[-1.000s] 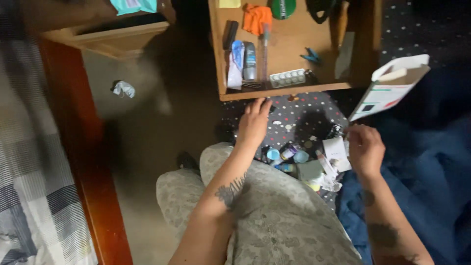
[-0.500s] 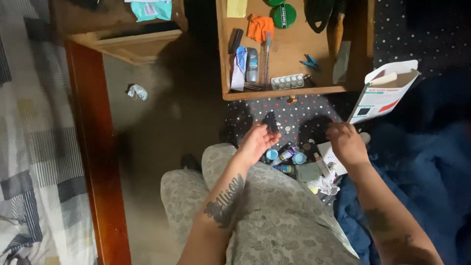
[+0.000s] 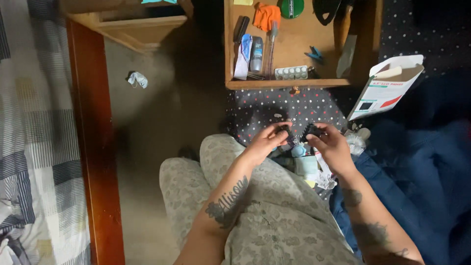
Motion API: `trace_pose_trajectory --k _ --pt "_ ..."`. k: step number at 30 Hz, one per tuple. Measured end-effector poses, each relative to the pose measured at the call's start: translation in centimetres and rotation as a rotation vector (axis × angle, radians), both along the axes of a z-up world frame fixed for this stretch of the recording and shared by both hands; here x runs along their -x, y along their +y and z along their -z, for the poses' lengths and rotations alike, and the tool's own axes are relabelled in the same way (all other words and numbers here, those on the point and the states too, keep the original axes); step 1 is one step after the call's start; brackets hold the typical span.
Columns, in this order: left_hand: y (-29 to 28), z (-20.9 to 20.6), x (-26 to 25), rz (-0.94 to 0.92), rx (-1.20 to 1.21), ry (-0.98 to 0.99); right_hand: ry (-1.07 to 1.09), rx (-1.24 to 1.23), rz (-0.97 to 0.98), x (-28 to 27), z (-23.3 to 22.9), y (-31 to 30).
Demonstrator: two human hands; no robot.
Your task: Organizing and sorting items from a nightstand drawer.
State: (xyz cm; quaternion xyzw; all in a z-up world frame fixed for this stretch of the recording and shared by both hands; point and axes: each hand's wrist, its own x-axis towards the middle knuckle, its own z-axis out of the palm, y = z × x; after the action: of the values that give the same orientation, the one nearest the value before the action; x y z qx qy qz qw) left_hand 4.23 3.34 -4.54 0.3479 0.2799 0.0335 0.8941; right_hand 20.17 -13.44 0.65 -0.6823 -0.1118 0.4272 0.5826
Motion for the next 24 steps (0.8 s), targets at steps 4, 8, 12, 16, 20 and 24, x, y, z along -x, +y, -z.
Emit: trace_pose_trajectory --k 4,8,12,16,20,24 --pt "-1.0 1.2 0.3 0.015 -0.163 0.001 -0.008 0.103 -0.048 0.8 0.7 -0.4" --pt "-1.2 0.4 0.4 -0.032 -0.111 0.003 0.117 0.041 -0.007 1.3 0.4 0.1" --pt "-1.2 -0.7 0.7 -0.032 -0.047 -0.036 0.115 -0.052 -0.074 2.0 -1.0 0.7" --pt "-1.5 0.8 0.9 -0.024 -0.042 0.0 0.076 -0.087 -0.104 2.0 -0.8 0.5" --pt "-1.6 1.1 1.3 -0.001 -0.052 0.025 0.125 -0.078 -0.133 2.1 -0.9 0.4" --pt "-1.5 -0.5 1.0 0.018 -0.079 0.016 -0.018 0.026 -0.234 2.5 -1.0 0.8"
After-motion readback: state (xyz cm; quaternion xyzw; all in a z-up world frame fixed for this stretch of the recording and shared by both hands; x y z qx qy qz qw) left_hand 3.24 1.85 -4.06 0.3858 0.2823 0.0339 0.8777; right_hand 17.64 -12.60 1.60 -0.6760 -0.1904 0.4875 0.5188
